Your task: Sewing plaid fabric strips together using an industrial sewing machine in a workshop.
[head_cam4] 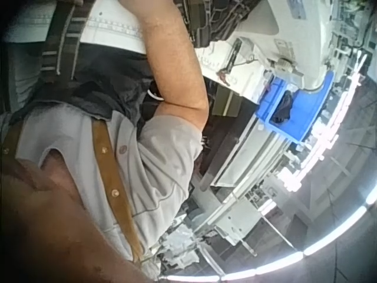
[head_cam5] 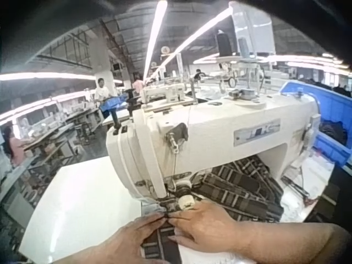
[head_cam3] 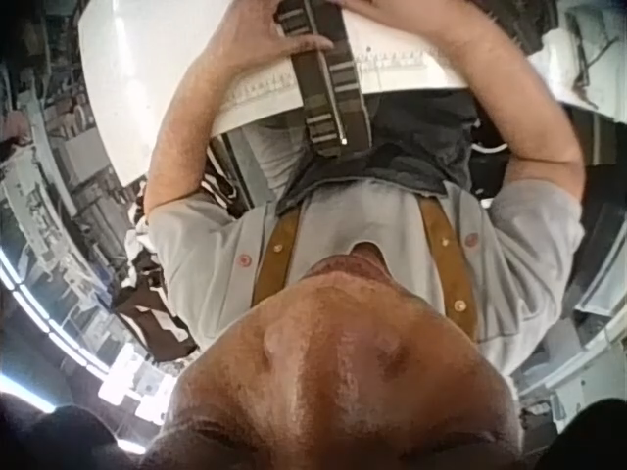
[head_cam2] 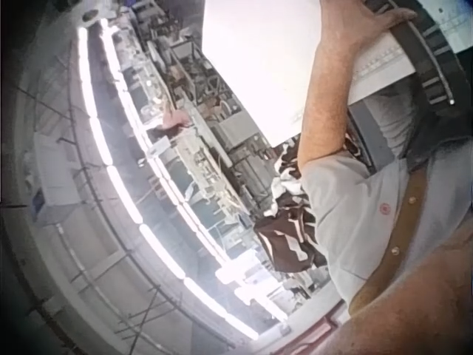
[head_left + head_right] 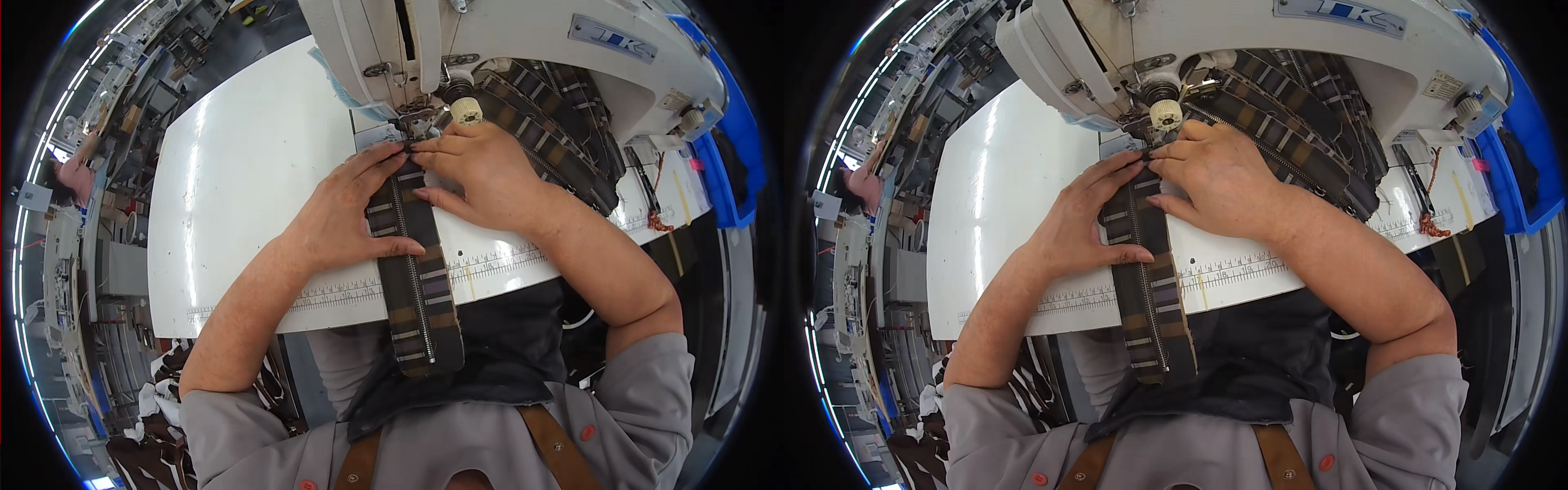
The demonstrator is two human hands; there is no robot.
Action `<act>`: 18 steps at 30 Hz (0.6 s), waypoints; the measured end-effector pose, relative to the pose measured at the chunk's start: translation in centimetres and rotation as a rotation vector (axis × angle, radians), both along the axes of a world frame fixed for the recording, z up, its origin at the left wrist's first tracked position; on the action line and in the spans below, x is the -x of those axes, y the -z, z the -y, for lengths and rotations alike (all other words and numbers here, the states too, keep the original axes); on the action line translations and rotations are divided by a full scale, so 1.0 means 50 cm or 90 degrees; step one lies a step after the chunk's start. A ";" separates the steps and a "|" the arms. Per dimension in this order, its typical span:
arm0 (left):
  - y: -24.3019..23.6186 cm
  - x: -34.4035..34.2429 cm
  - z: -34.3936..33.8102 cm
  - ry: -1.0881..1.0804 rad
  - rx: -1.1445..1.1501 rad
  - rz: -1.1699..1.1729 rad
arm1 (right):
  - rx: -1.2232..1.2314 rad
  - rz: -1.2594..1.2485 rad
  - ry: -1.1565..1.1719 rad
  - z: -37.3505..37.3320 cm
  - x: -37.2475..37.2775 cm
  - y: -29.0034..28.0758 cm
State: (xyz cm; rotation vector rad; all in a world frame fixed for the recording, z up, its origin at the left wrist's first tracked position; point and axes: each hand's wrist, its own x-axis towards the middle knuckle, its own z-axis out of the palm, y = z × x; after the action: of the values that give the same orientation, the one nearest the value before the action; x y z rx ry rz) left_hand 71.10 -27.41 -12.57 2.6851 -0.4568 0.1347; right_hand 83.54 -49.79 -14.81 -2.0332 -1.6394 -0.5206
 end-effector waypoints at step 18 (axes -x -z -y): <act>0.022 -0.023 -0.005 -0.005 -0.125 0.124 | 0.006 -0.017 0.025 -0.005 -0.001 0.002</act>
State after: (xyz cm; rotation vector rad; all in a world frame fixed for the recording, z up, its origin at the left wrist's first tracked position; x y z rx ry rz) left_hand 72.25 -27.17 -13.69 2.8797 -0.5445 0.3737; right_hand 83.58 -49.53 -14.92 -2.0736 -1.5929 -0.4984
